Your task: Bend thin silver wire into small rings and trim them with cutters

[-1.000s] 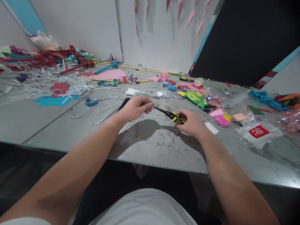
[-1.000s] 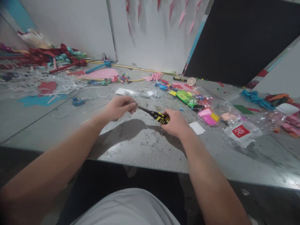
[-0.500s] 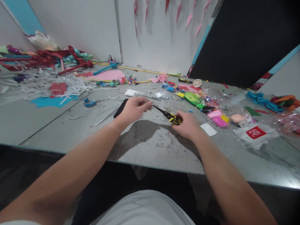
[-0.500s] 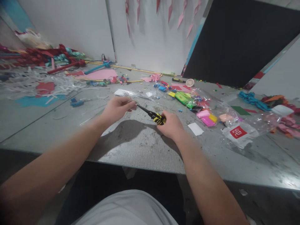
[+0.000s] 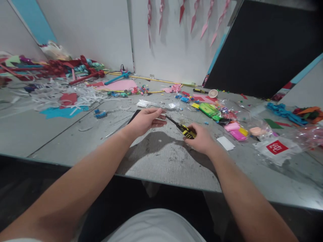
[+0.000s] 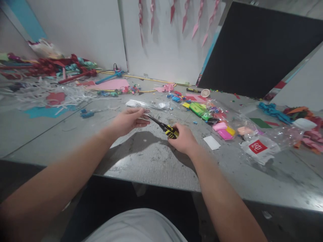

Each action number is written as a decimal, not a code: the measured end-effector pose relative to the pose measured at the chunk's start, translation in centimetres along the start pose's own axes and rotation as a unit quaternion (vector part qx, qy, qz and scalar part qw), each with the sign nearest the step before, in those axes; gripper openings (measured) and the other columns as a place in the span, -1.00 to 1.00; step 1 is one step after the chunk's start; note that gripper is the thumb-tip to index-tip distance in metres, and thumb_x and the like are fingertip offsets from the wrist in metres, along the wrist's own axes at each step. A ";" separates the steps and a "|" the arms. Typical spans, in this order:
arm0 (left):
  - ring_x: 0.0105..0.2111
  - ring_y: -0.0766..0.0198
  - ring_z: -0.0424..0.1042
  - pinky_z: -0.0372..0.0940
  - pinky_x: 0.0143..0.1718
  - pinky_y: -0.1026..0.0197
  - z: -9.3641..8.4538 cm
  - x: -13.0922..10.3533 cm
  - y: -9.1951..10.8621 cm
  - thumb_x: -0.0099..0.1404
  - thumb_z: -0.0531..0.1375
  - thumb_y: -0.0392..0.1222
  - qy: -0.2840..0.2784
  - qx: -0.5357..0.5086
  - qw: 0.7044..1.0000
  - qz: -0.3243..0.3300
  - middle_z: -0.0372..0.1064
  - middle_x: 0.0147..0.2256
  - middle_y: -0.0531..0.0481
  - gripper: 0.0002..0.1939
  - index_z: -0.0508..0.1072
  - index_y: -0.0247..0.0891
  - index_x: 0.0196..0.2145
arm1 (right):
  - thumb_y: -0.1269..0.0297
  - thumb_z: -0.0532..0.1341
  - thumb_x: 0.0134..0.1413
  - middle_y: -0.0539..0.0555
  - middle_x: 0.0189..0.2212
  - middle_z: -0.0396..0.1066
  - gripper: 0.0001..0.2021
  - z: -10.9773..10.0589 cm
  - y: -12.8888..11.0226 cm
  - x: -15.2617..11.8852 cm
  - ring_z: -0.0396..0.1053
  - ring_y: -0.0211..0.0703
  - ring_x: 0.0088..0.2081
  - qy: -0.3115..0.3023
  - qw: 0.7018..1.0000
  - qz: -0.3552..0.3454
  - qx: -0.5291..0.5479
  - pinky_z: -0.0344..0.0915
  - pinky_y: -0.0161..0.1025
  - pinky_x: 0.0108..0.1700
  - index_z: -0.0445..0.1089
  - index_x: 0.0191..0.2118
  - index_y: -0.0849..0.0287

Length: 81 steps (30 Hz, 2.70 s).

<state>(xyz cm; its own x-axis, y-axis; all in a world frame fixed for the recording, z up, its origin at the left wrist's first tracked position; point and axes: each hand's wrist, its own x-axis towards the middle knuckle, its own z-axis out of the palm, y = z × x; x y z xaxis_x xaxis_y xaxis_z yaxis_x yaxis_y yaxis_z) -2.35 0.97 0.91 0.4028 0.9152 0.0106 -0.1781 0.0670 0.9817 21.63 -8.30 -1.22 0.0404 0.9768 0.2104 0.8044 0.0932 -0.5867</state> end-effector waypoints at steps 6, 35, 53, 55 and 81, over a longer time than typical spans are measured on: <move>-0.38 0.33 0.57 0.36 -0.38 0.35 -0.4 0.3 -0.1 0.18 0.43 0.06 0.000 0.001 1.000 0.003 0.58 -0.36 -0.07 -0.66 0.62 -0.27 -0.26 | 0.39 0.34 -0.08 0.10 -0.19 0.53 -0.71 0.2 0.0 0.0 0.47 -0.02 -0.16 -0.012 0.999 -0.009 0.029 0.34 -0.13 -0.11 0.41 -0.16 0.14; -0.31 0.27 0.57 0.46 -0.16 0.21 -0.8 0.4 -0.2 0.16 0.45 -0.09 -0.021 0.013 1.000 0.019 0.58 -0.34 -0.08 -0.77 0.61 -0.27 -0.28 | 0.32 0.35 -0.05 0.06 -0.26 0.54 -0.74 0.4 0.6 0.2 0.49 -0.06 -0.23 -0.020 0.998 0.000 0.064 0.35 -0.16 -0.17 0.44 -0.17 0.13; -0.37 0.33 0.58 0.42 -0.33 0.34 -0.5 0.7 -0.1 0.18 0.42 -0.26 0.035 -0.005 0.999 -0.026 0.55 -0.37 -0.06 -0.85 0.53 -0.33 -0.37 | 0.32 0.37 -0.06 0.21 -0.03 0.53 -0.55 -0.1 0.5 0.3 0.48 0.14 -0.01 0.012 0.999 -0.018 -0.024 0.37 0.03 0.03 0.44 0.02 0.15; -0.38 0.33 0.58 0.40 -0.39 0.38 -0.3 0.5 0.0 0.18 0.40 -0.31 0.025 -0.023 0.999 -0.042 0.52 -0.42 -0.05 -0.87 0.51 -0.33 -0.38 | 0.35 0.37 -0.08 0.22 -0.01 0.51 -0.54 0.0 0.7 0.4 0.44 0.16 0.04 0.037 0.997 -0.046 -0.048 0.34 0.05 0.08 0.44 0.03 0.16; -0.42 0.42 0.48 0.35 -0.44 0.46 0.3 -0.2 0.9 0.33 0.21 -0.46 -0.044 -0.172 0.981 -0.084 0.38 -0.45 0.00 -0.85 0.44 -0.32 -0.39 | 0.20 0.37 -0.03 0.26 -0.05 0.49 -0.50 0.6 1.0 0.6 0.41 0.22 0.04 0.129 0.983 -0.124 -0.051 0.33 0.10 0.08 0.41 0.07 0.19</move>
<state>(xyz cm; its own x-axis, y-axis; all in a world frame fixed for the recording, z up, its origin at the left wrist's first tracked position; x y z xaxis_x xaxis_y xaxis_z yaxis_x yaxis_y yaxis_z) -2.34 0.71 1.83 0.5259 0.8427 -0.1152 -0.3883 0.3583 0.8490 22.07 -7.55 -2.15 -0.0255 0.8439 0.5359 0.8629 0.2892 -0.4144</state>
